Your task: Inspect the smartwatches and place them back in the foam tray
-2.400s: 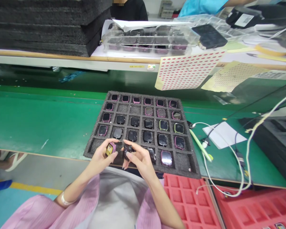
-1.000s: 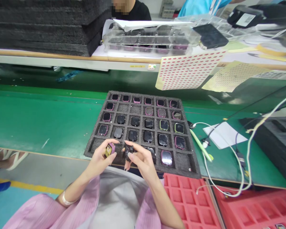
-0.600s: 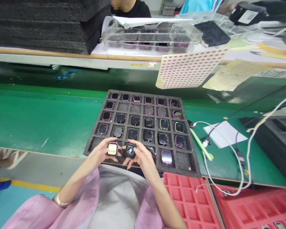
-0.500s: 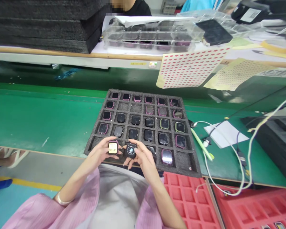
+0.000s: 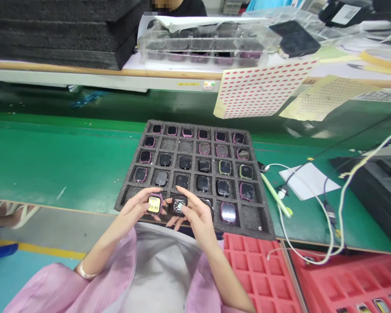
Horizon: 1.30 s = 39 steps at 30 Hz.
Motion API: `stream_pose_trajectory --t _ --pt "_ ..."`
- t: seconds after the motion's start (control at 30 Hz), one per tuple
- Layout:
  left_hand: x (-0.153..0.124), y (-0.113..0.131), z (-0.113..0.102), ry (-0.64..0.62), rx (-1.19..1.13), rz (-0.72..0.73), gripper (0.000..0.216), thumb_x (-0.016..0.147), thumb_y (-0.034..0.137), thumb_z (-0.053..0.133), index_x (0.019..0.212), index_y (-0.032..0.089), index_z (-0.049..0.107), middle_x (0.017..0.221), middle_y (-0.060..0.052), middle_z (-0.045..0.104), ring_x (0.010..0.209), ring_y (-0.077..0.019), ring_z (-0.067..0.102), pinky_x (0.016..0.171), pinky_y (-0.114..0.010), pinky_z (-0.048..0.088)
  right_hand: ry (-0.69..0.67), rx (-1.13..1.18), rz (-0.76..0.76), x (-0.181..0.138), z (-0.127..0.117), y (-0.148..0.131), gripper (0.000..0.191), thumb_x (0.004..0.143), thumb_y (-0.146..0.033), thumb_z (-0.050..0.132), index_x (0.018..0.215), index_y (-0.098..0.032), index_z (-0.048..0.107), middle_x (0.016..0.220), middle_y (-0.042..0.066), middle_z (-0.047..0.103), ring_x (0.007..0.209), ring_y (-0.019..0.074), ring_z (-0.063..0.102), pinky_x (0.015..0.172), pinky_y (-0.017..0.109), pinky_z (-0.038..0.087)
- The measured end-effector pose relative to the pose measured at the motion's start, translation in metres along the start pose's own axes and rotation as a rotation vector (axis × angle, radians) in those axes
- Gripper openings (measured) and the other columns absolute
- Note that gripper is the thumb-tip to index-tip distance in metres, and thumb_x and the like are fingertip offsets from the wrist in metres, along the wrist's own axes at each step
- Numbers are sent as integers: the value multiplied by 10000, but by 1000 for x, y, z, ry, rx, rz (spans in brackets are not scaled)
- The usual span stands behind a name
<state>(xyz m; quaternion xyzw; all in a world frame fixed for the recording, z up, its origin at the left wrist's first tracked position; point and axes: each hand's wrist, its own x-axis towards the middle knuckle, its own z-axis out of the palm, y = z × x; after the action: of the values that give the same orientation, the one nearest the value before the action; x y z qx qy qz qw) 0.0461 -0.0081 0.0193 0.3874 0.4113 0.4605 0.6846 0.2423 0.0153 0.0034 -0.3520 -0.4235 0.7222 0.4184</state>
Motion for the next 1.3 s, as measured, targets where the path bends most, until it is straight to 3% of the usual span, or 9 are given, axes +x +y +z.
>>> stream_pose_trajectory --t 0.33,0.53,0.6,0.7,0.83,1.0,1.17,1.3 --pt "-1 -3 -4 -14 48 47 379 843 199 543 1221 198 512 1044 -74 606 895 -190 619 708 -294 575 36 -111 -34 -1 4 1 476 860 -302 647 1305 -214 504 1115 146 664 517 173 673 383 265 540" --pt "-9 2 -20 21 30 85 448 852 222 574 1284 212 458 1118 -100 620 964 -225 639 771 -334 569 -127 -193 -21 -1 11 -6 795 798 -248 726 1456 -266 281 1269 145 569 762 205 698 588 327 606" --pt "-12 7 -26 43 17 94 440 848 226 587 1270 194 469 1105 -108 628 957 -231 646 755 -331 576 -151 -370 -20 5 14 -8 720 829 -255 682 1444 -244 308 1128 109 642 718 195 689 611 336 598" --pt "-15 13 -32 76 -12 103 422 843 226 610 1243 172 484 1073 -112 645 927 -220 657 726 -308 584 -131 -839 -213 21 21 -5 543 821 -253 668 1326 -205 477 935 70 669 748 223 653 685 385 571" --pt "-14 17 -34 115 -31 110 413 841 264 635 1217 158 499 1043 -112 665 890 -207 667 708 -295 590 -173 -1278 -496 43 31 3 416 843 -288 634 1242 -191 561 1139 132 580 1023 299 543 851 465 497" --pt "-9 17 -35 143 -39 104 405 823 297 661 1171 138 529 974 -106 683 819 -207 683 638 -283 596 -129 -1333 -522 41 24 1 548 848 -361 644 1346 -200 479 1191 138 529 998 286 528 844 451 478" --pt "-8 16 -38 156 -56 88 384 833 320 642 1157 143 537 969 -106 685 801 -202 686 624 -280 592 -4 -1253 -536 23 -6 -13 316 897 -346 590 1179 -204 578 1022 95 603 947 260 555 833 414 457" --pt "-7 16 -41 148 -56 77 401 833 332 635 1169 138 532 985 -122 681 821 -214 684 634 -291 586 -20 -1297 -527 10 -28 -19 151 923 -312 561 1011 -195 599 932 78 631 874 241 562 781 384 456"
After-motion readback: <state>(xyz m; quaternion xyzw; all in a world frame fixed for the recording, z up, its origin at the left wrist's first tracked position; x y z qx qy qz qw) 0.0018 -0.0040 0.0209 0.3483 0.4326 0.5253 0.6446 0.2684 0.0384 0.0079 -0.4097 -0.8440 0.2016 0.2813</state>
